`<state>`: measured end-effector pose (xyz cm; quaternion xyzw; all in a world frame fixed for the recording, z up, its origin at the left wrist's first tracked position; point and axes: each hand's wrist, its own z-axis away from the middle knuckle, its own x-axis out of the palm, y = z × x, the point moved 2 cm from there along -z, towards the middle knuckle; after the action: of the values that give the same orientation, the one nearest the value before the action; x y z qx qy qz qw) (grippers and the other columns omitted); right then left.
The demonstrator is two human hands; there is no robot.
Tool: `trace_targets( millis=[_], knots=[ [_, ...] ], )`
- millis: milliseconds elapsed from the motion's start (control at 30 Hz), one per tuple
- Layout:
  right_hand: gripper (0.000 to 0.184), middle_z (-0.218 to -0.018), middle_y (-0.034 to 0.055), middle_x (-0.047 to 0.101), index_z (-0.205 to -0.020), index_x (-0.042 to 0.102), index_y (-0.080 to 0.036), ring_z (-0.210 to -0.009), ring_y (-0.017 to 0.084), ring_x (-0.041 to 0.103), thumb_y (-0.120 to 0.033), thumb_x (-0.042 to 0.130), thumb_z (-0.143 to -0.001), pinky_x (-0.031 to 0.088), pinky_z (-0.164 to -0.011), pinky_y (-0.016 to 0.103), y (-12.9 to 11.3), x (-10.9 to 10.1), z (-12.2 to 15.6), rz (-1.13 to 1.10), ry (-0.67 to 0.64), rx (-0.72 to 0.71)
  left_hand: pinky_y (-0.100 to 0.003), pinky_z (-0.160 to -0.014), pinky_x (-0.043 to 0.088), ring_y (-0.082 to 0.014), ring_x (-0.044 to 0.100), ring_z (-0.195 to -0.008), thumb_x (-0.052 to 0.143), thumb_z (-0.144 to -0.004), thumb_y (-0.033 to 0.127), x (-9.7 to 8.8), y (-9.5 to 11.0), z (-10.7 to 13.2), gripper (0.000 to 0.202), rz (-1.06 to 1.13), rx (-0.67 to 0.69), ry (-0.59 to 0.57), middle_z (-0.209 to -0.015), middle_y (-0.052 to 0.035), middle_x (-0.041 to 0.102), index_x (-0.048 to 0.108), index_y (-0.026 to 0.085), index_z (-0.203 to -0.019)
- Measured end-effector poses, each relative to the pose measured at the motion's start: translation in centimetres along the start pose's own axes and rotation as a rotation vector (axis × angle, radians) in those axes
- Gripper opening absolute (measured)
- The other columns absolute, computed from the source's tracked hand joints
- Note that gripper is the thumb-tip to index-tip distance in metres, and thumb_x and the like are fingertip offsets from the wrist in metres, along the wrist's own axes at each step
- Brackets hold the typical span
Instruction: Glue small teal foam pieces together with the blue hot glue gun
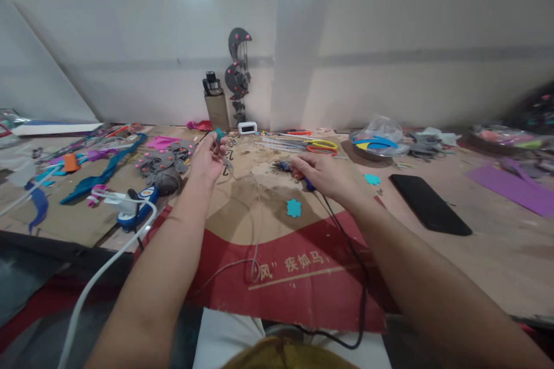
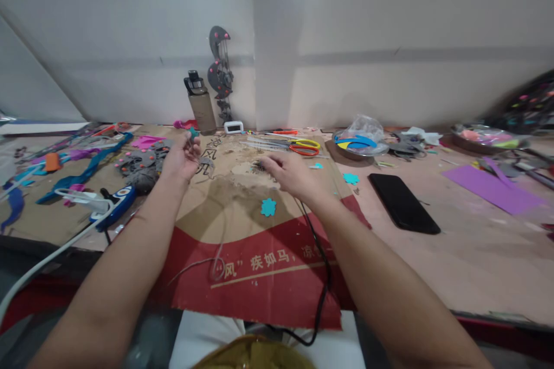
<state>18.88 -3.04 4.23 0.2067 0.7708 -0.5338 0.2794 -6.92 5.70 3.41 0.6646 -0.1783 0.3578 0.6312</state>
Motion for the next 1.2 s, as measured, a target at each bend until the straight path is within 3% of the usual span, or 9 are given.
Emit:
trace_targets(
  millis=[67,167,300,467,700,833,967,1133,1200],
  knots=[
    [0.029,-0.065,0.0078,0.063,-0.065,0.062,-0.02,-0.063,0.02,0.058,-0.042,0.059,-0.083,0.036,-0.057,0.029,2.1,-0.5,-0.5,0.338,0.124,0.168,-0.01,-0.044,0.044,-0.0046,0.062,-0.056,0.064,-0.078,0.011,0.1,0.0,0.1,0.009,-0.03,-0.004,-0.008,-0.061,0.0039,0.063,0.059,0.017,-0.074],
    [0.028,-0.06,0.0087,0.061,-0.061,0.059,-0.02,-0.058,0.02,0.056,-0.041,0.063,-0.08,0.032,-0.055,0.029,4.2,0.2,-0.8,0.502,0.036,0.266,-0.009,-0.041,0.039,-0.0035,0.06,-0.055,0.069,-0.075,0.016,0.0,0.1,0.0,0.011,-0.067,-0.009,-0.027,-0.062,0.0041,0.062,0.058,0.018,-0.074],
    [0.017,-0.07,0.0115,0.065,-0.071,0.059,-0.019,-0.061,0.02,0.057,-0.035,0.065,-0.074,0.03,-0.055,0.029,5.5,1.4,-1.0,0.515,0.009,0.319,-0.01,-0.032,0.022,0.0003,0.046,-0.041,0.074,-0.07,0.021,0.1,-0.2,0.1,0.018,-0.125,0.011,-0.118,-0.058,0.0062,0.055,0.056,0.018,-0.073],
    [0.014,-0.057,0.0043,0.057,-0.065,0.055,-0.021,-0.053,0.018,0.052,-0.033,0.056,-0.073,0.032,-0.052,0.028,6.7,1.6,-1.4,0.275,0.008,0.483,-0.014,-0.032,0.016,-0.0008,0.038,-0.036,0.073,-0.068,0.023,0.5,-2.2,1.4,0.019,-0.314,-0.002,-0.257,-0.051,0.0084,0.046,0.055,0.017,-0.072],
    [0.023,-0.086,0.0059,0.062,-0.089,0.052,-0.02,-0.076,0.021,0.056,-0.029,0.052,-0.068,0.043,-0.069,0.032,3.4,0.7,-1.3,-0.016,0.484,0.234,-0.015,-0.041,0.03,-0.004,0.05,-0.046,0.072,-0.07,0.024,0.9,-4.1,2.3,0.016,-0.406,-0.013,-0.301,-0.055,0.004,0.056,0.059,0.015,-0.074],
    [0.026,-0.09,0.0062,0.063,-0.092,0.051,-0.021,-0.078,0.022,0.057,-0.027,0.052,-0.067,0.046,-0.07,0.034,2.0,1.3,-0.8,-0.205,0.43,0.198,-0.017,-0.045,0.035,-0.0061,0.054,-0.051,0.073,-0.07,0.024,1.0,-4.5,2.5,0.017,-0.406,-0.027,-0.326,-0.059,0.0016,0.06,0.061,0.015,-0.076],
    [0.027,-0.089,0.0062,0.063,-0.094,0.049,-0.022,-0.077,0.022,0.059,-0.025,0.055,-0.068,0.048,-0.071,0.037,1.3,1.6,-0.3,-0.186,0.494,0.127,-0.018,-0.046,0.036,-0.0063,0.055,-0.053,0.074,-0.068,0.024,1.0,-4.6,2.5,0.018,-0.405,-0.03,-0.317,-0.062,0.0014,0.06,0.061,0.014,-0.078],
    [0.032,-0.099,0.0064,0.064,-0.107,0.049,-0.022,-0.067,0.018,0.06,-0.024,0.052,-0.075,0.051,-0.056,0.033,0.7,3.0,-0.1,-0.336,0.3,-0.036,-0.017,-0.045,0.035,-0.0066,0.057,-0.054,0.074,-0.067,0.023,1.0,-4.7,2.4,0.019,-0.391,-0.056,-0.346,-0.063,0.0014,0.06,0.06,0.014,-0.077],
    [0.035,-0.103,0.0075,0.063,-0.112,0.049,-0.022,-0.071,0.018,0.061,-0.023,0.051,-0.076,0.052,-0.057,0.032,0.7,3.5,0.1,-0.259,0.293,-0.102,-0.017,-0.045,0.035,-0.0064,0.057,-0.054,0.073,-0.068,0.023,1.0,-4.7,2.4,0.018,-0.385,-0.064,-0.35,-0.063,0.0012,0.061,0.061,0.014,-0.077]
  ],
)
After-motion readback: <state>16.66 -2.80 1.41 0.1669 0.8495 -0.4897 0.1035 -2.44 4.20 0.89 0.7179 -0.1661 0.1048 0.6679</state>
